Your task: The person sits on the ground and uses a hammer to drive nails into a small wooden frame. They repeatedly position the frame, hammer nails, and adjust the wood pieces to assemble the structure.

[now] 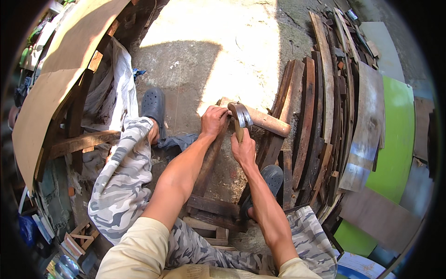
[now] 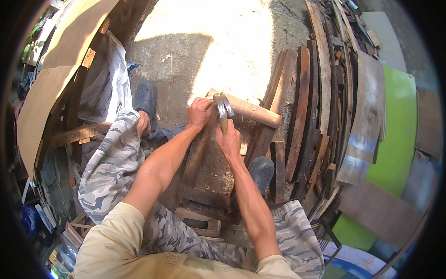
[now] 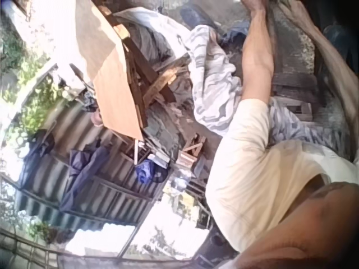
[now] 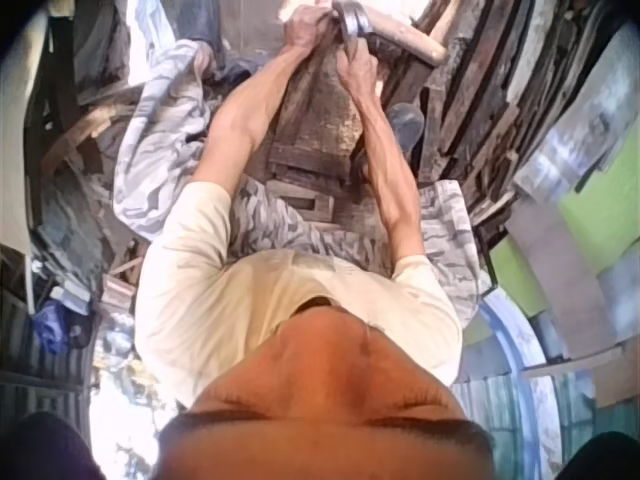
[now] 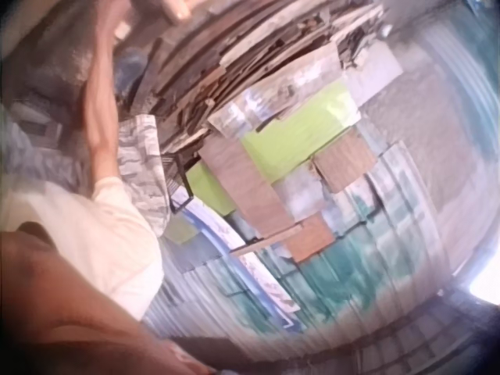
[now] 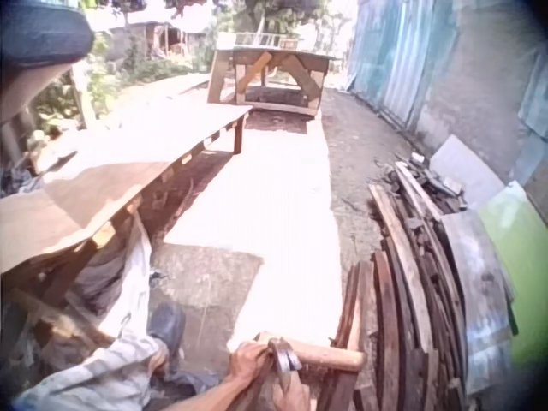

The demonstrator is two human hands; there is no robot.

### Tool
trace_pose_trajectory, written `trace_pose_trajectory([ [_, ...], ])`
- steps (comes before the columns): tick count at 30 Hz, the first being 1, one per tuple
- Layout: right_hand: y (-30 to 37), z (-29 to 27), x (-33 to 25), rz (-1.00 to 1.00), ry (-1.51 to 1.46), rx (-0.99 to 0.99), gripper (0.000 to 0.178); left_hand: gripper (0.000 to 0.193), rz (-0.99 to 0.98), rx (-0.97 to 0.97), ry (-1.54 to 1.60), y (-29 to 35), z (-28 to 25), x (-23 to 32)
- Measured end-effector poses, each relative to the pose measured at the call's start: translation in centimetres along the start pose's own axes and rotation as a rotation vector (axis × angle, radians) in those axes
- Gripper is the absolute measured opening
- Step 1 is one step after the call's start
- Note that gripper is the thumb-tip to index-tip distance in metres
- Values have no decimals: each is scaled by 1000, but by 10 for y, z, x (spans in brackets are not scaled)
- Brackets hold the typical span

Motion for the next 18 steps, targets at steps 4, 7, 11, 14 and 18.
trace_pose_trajectory([
  [4, -6, 2, -2, 19, 14, -8, 22, 11, -14, 1, -7, -6, -3, -1],
  [7, 3, -2, -2, -1, -51, 19, 20, 11, 2, 0, -8, -3, 0, 2],
  [11, 1, -1, 8, 42, -1, -26, 20, 12, -3, -24, -38, -8, -3, 0],
  [14, 4, -4, 5, 17, -70, 6, 21, 12, 0, -7, -32, -5, -1, 0],
  [18, -3, 3, 21, 55, 43, -79, 21, 12, 4, -28, -10, -3, 3, 2],
])
Point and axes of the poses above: each hand's wrist, its own y-axis away from the middle knuckle, its own z-axis out of the palm, x = y × z, the point moved 7 cm from there along -y, towards the middle knuckle, and after that the axes turned 12 degrees about -x, right-handed, at the moved point
